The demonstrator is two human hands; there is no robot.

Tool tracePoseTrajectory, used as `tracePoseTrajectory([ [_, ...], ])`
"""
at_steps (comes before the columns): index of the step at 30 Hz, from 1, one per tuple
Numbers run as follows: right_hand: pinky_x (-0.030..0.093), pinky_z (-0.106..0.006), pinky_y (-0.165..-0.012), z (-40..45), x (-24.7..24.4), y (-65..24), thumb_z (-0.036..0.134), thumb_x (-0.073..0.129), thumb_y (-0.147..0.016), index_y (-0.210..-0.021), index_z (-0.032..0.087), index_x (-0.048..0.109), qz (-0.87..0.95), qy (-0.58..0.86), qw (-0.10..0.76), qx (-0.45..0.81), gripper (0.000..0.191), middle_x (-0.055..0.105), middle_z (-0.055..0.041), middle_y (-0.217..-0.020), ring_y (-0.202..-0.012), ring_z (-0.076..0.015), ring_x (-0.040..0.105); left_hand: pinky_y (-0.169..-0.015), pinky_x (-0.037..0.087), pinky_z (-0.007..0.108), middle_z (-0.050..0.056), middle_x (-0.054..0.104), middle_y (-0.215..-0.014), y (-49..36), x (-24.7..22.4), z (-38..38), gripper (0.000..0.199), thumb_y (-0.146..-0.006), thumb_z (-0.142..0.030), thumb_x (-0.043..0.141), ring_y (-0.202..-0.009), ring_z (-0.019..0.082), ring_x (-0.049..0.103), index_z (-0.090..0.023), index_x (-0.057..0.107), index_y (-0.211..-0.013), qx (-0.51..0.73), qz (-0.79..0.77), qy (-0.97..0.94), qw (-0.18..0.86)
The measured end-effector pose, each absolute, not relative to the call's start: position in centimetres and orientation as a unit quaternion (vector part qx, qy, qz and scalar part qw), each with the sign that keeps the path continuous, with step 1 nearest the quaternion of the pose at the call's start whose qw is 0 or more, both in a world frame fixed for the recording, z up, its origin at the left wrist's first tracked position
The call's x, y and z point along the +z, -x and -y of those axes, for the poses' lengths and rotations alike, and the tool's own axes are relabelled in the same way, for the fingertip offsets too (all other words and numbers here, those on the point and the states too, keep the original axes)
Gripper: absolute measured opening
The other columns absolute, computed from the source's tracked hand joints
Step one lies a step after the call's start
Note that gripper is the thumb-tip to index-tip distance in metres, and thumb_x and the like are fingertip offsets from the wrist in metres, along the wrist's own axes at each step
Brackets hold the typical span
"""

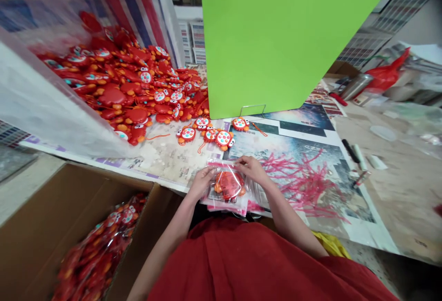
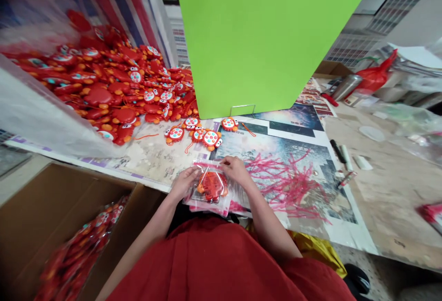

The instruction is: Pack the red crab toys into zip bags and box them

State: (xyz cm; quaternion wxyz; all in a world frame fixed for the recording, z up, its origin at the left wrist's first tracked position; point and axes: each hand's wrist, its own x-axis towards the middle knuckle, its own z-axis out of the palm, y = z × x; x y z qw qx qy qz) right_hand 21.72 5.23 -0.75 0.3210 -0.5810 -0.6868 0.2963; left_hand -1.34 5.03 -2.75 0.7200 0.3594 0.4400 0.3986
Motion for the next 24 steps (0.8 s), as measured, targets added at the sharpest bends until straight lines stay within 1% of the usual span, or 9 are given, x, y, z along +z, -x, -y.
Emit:
tracePoseTrajectory([
  [3,0.046,-0.028,-0.069,-5.0,-0.5,-22.5,0.022,0.054,-0.077,-0.08,0.019,0.065,0.668,0.573,0.356,0.314,0.012,0.07,-0.003,-0.078,-0.071,-0.0167,0.061,-0.06,0.045,0.024,0.005,0.071,-0.086,1.5,-2.8,-5.2,0.061,-0.056,-0.047,0.084,-0.072,0.016,0.065,-0.014,0.064,-0.103,0.388,-0.447,-0.352,0.725],
  [5,0.046,-0.027,-0.067,-4.8,-0.6,-22.8,0.024,0.052,-0.078,-0.08,0.019,0.062,0.652,0.569,0.375,0.334,0.011,0.068,-0.0016,-0.076,-0.067,-0.0153,0.06,-0.061,0.046,0.024,0.006,0.072,-0.088,1.7,-2.7,-5.3,0.065,-0.055,-0.047,0.084,-0.072,0.016,0.065,-0.014,0.064,-0.107,0.38,-0.452,-0.35,0.727],
  [7,0.046,-0.026,-0.063,-4.7,-1.0,-22.9,0.028,0.052,-0.08,-0.09,0.019,0.061,0.631,0.563,0.385,0.37,0.016,0.068,-0.0003,-0.075,-0.064,-0.0144,0.059,-0.061,0.046,0.024,0.007,0.072,-0.091,1.8,-2.7,-5.3,0.066,-0.056,-0.048,0.084,-0.072,0.016,0.065,-0.014,0.064,-0.11,0.376,-0.451,-0.354,0.728],
  [9,0.045,-0.026,-0.06,-4.7,-1.5,-22.8,0.031,0.055,-0.08,-0.106,0.019,0.058,0.618,0.559,0.384,0.398,0.029,0.068,0.0005,-0.074,-0.062,-0.0144,0.059,-0.061,0.046,0.023,0.007,0.072,-0.092,1.9,-2.8,-5.3,0.066,-0.057,-0.048,0.084,-0.072,0.015,0.065,-0.015,0.065,-0.111,0.373,-0.446,-0.359,0.729],
  [11,0.045,-0.025,-0.06,-4.8,-1.9,-22.5,0.032,0.059,-0.078,-0.116,0.019,0.056,0.616,0.563,0.376,0.402,0.04,0.068,0.0005,-0.075,-0.063,-0.0146,0.06,-0.061,0.047,0.023,0.007,0.072,-0.092,1.9,-2.9,-5.3,0.065,-0.059,-0.047,0.083,-0.072,0.015,0.065,-0.015,0.065,-0.113,0.372,-0.444,-0.36,0.731],
  [14,0.044,-0.024,-0.058,-5.1,-2.0,-21.9,0.03,0.061,-0.077,-0.112,0.019,0.063,0.62,0.576,0.355,0.398,0.037,0.068,-0.0002,-0.074,-0.061,-0.014,0.059,-0.066,0.048,0.024,0.007,0.072,-0.09,2.1,-3.1,-5.3,0.066,-0.059,-0.045,0.084,-0.073,0.014,0.065,-0.014,0.064,-0.114,0.373,-0.447,-0.357,0.731],
  [17,0.042,-0.024,-0.055,-5.2,-1.9,-21.6,0.027,0.06,-0.075,-0.11,0.018,0.066,0.617,0.582,0.347,0.402,0.036,0.067,0.0001,-0.07,-0.056,-0.0129,0.056,-0.071,0.049,0.025,0.008,0.072,-0.094,2.2,-3.1,-5.2,0.067,-0.059,-0.043,0.085,-0.079,0.016,0.066,-0.014,0.064,-0.116,0.371,-0.443,-0.356,0.734],
  [21,0.044,-0.025,-0.057,-4.8,-1.7,-22.1,0.026,0.058,-0.073,-0.105,0.016,0.068,0.574,0.581,0.387,0.428,0.036,0.065,0.0004,-0.066,-0.056,-0.014,0.058,-0.075,0.05,0.027,0.01,0.071,-0.102,2.3,-2.6,-5.1,0.063,-0.062,-0.044,0.083,-0.09,0.02,0.067,-0.015,0.066,-0.115,0.371,-0.425,-0.362,0.742],
  [24,0.047,-0.027,-0.064,-4.3,-1.5,-22.6,0.028,0.057,-0.072,-0.102,0.015,0.07,0.549,0.557,0.421,0.459,0.034,0.065,0.0,-0.065,-0.063,-0.0162,0.062,-0.075,0.051,0.028,0.011,0.07,-0.106,2.3,-2.3,-5.0,0.057,-0.065,-0.043,0.081,-0.091,0.019,0.067,-0.015,0.067,-0.113,0.375,-0.419,-0.368,0.74],
])
